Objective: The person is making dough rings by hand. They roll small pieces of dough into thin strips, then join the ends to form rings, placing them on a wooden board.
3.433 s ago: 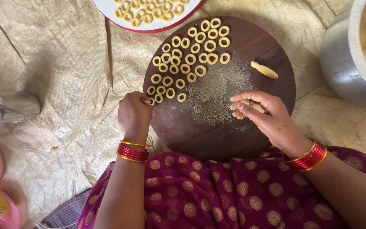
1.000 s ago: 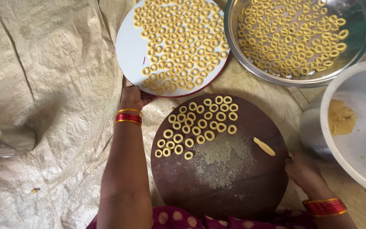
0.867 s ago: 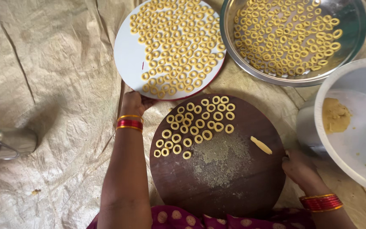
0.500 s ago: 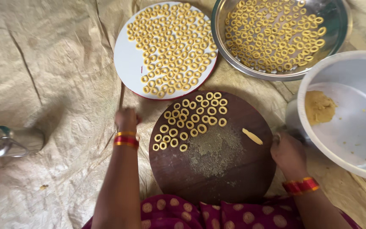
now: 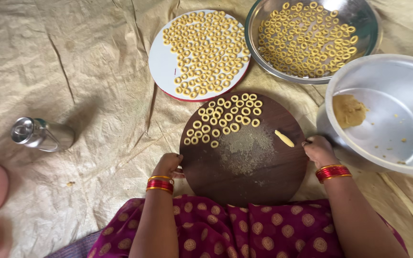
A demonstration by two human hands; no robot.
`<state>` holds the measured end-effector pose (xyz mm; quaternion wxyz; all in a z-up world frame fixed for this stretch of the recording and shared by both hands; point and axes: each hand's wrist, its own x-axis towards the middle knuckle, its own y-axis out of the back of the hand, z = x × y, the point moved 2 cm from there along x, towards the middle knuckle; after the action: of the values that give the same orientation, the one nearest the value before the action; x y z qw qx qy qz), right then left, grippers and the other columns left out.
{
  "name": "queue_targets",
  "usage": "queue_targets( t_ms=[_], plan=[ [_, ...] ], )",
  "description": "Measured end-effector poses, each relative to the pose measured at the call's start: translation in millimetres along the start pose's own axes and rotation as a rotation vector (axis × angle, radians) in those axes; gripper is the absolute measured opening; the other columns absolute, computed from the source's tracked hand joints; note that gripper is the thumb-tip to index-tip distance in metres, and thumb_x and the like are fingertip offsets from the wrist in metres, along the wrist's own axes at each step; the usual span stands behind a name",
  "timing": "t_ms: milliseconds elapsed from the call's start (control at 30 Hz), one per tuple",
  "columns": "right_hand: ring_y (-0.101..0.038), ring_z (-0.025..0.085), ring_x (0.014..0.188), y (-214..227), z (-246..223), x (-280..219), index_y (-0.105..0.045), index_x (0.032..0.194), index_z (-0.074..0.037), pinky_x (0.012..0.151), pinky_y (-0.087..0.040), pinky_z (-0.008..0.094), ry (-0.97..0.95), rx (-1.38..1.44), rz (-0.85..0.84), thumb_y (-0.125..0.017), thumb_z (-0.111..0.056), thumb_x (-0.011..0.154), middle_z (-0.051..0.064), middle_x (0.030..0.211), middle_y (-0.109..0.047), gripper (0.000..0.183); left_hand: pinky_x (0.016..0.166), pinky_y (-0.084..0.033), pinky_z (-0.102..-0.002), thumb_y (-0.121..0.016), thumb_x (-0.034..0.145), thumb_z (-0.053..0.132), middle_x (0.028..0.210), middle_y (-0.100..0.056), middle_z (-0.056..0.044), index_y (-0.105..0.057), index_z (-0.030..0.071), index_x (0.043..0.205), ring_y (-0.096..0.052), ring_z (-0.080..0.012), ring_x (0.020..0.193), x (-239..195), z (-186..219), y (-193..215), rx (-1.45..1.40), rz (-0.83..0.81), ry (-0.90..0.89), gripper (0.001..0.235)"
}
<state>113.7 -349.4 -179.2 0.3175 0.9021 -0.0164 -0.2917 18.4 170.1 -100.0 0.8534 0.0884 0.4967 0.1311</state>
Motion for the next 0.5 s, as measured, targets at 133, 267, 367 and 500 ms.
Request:
queue_targets(
  t_ms=[133,267,367,500],
  plan=[
    [-0.064,0.029,0.082,6,8,-11,-0.07,0.121,0.007,0.071,-0.056,0.045,-0.093,0.086,-0.049,-0.067,-0.017,0.1,0.02,0.099,-0.07,0.032,0.072,-0.066,-0.051,-0.059,0.102,0.021,0.12,-0.065,-0.022,-0.061,-0.005,0.126,-0.07,-0.0368,0.097,10,1,-7,-0.069,0.031,-0.036,0.036],
    [-0.067,0.03,0.093,5,3,-7,-0.065,0.125,0.005,0.077,-0.058,0.047,-0.103,0.186,-0.049,-0.068,-0.016,0.098,0.016,0.109,-0.069,0.034,0.07,-0.067,-0.048,-0.06,0.102,0.023,0.112,-0.07,-0.019,-0.063,-0.006,0.124,-0.074,-0.0332,0.092,22,7,-6,-0.108,0.056,-0.063,0.037],
    [-0.066,0.029,0.101,8,4,-10,-0.061,0.127,0.002,0.081,-0.057,0.048,-0.141,0.258,-0.057,-0.067,-0.016,0.098,0.012,0.115,-0.066,0.036,0.067,-0.065,-0.045,-0.064,0.1,0.025,0.104,-0.071,-0.016,-0.069,-0.001,0.12,-0.071,-0.0294,0.085,30,11,-8,-0.064,0.142,-0.116,0.033],
    [-0.068,0.035,0.101,21,-22,-29,-0.07,0.124,-0.003,0.087,-0.057,0.05,-0.074,-0.023,0.031,-0.07,-0.023,0.096,0.018,0.114,-0.071,0.034,0.061,-0.062,-0.044,-0.071,0.096,0.029,0.089,-0.069,-0.012,-0.075,0.002,0.11,-0.066,-0.0258,0.076,34,24,-15,-0.095,0.25,-0.193,0.03]
  ],
)
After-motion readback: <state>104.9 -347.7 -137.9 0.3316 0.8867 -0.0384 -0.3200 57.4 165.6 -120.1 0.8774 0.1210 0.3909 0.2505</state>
